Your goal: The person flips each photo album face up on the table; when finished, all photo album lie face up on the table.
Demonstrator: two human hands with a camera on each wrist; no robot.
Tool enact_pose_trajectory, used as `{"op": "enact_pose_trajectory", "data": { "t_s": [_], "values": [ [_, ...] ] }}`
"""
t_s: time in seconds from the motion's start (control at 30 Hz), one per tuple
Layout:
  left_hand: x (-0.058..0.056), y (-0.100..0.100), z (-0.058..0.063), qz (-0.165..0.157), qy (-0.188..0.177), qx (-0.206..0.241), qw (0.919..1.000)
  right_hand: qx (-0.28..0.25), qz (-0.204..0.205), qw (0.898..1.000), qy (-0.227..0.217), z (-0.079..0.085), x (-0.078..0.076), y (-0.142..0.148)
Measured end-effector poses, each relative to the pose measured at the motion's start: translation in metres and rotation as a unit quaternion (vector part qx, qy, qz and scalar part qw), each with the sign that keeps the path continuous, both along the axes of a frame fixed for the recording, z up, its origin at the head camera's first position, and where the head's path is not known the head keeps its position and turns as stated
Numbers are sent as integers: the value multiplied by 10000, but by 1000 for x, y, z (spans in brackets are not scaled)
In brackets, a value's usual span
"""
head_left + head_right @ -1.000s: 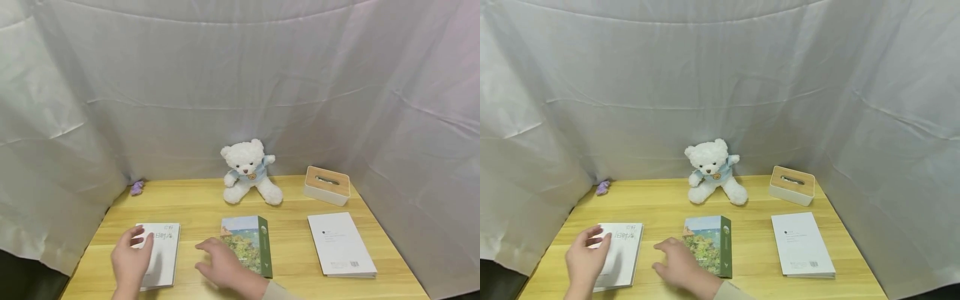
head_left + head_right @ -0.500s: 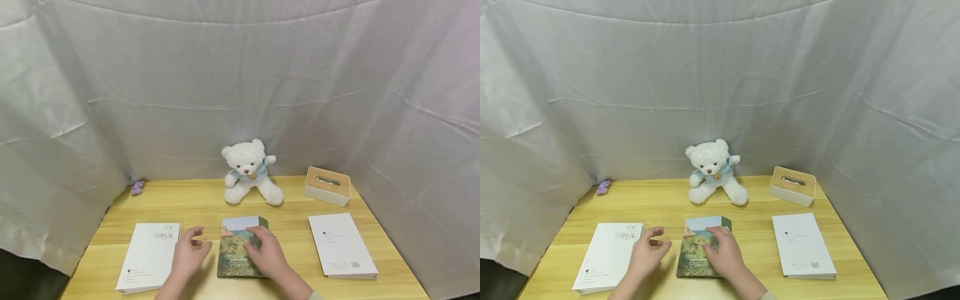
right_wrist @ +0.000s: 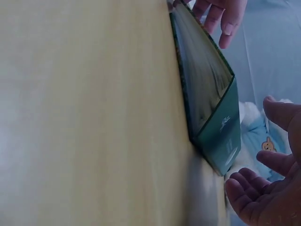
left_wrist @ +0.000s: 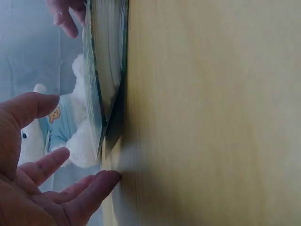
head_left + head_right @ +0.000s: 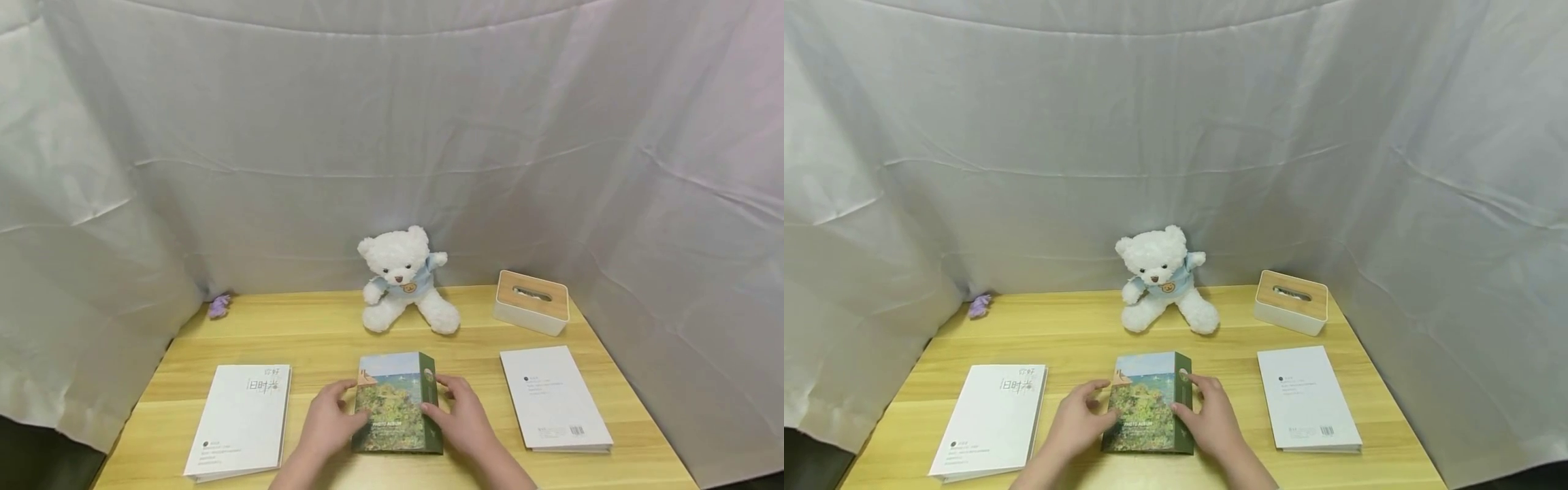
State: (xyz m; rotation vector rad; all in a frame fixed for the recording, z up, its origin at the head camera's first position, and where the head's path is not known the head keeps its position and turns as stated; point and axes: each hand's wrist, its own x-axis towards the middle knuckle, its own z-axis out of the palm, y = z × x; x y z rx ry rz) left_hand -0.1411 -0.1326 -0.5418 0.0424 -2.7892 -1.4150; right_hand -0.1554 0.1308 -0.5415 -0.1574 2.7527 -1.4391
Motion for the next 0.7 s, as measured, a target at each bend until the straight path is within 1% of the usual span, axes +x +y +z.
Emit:
{"op": "enact_pose_trajectory", "data": {
  "t_s": [0.07, 0.2, 0.3, 0.47, 0.7],
  "values": [
    [0, 2, 0, -61, -55, -49, 10000, -59, 26, 9998, -185, -1, 1, 2],
    [1, 4, 1, -217, -197, -221, 9993, -450, 135, 9969, -634, -3, 1, 4],
    [1, 6, 1, -319, -269, -329, 9986, -742, 172, 9935, -848, -5, 2, 3],
    [2, 8, 0, -442, -217, -373, 9981, -955, 247, 9915, -845, -8, 4, 3],
    [1, 12, 1, -805, -277, -249, 9961, -885, 290, 9931, -718, -8, 6, 1]
  ]
}}
